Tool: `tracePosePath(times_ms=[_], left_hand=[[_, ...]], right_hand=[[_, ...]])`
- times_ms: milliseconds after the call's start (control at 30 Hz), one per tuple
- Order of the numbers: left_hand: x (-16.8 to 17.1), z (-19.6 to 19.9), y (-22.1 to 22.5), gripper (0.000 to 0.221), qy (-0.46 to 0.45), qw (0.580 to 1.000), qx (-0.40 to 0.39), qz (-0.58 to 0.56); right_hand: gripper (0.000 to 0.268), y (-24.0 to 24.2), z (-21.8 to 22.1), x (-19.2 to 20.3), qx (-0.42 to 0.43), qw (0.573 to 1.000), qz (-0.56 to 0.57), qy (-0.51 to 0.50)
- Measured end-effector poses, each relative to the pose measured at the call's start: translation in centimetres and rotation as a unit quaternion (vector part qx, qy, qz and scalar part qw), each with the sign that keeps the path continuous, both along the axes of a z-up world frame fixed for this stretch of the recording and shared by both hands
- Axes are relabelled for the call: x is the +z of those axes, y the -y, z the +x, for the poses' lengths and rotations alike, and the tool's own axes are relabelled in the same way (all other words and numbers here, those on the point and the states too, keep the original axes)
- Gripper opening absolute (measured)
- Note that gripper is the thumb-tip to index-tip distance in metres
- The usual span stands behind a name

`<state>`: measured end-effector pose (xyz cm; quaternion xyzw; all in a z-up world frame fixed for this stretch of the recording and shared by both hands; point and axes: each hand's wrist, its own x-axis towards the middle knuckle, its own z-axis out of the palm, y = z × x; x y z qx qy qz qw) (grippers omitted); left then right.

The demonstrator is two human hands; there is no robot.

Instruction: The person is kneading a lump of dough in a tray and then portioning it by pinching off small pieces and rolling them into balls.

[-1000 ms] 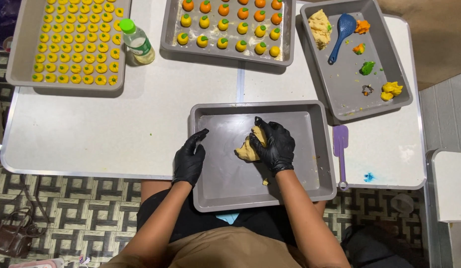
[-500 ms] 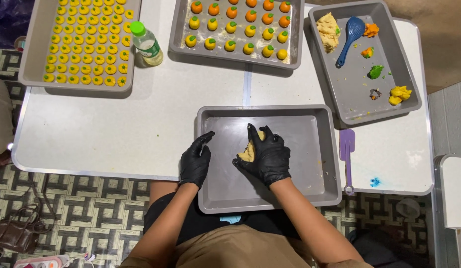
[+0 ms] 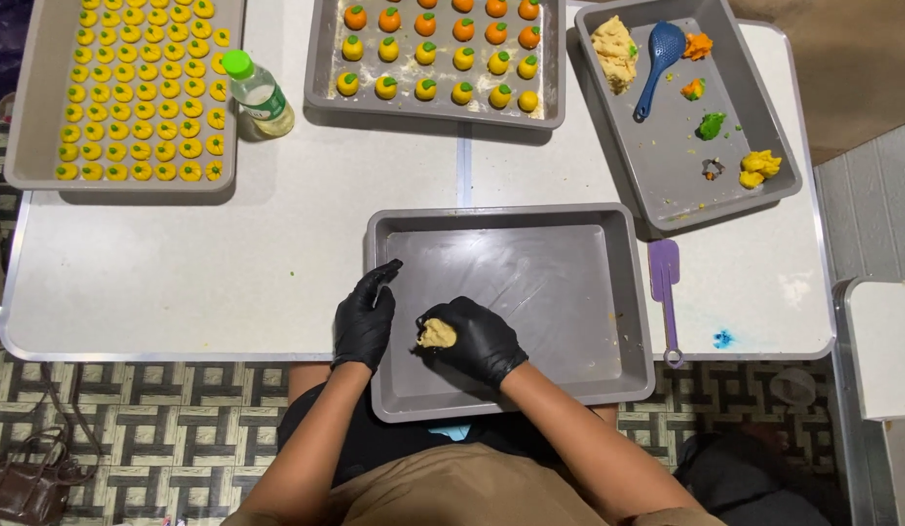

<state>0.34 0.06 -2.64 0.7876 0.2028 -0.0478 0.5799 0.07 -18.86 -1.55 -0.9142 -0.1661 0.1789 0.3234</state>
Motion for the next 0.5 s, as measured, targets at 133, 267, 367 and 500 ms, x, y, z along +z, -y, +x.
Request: tracePosePath(times_ms=[133, 267, 367, 500], left_hand=[[1.3, -0.1, 0.1, 0.038, -0.003, 1.0, 0.009, -0.026], [2.1, 0.0, 0.0, 0.038, -0.007, 0.999, 0.008, -0.048], [2.2, 0.1, 0.0, 0.038, -0.01, 0.999, 0.008, -0.05], [2.5, 0.3, 0.3, 0.038, -0.018, 0.999, 0.007, -0.048]], right_hand=[[0.031, 0.6, 2.0, -2.3, -0.193, 0.854, 0.408, -0.257], [0.051, 2.2, 5.0, 5.2, -0.382, 0.796, 0.442, -0.159], [0.067, 5.2, 4.9, 4.7, -0.229, 0.928, 0.285, 0.072], [0.055, 5.7, 1.8, 3.5, 0.074, 0.982, -0.035, 0.169]])
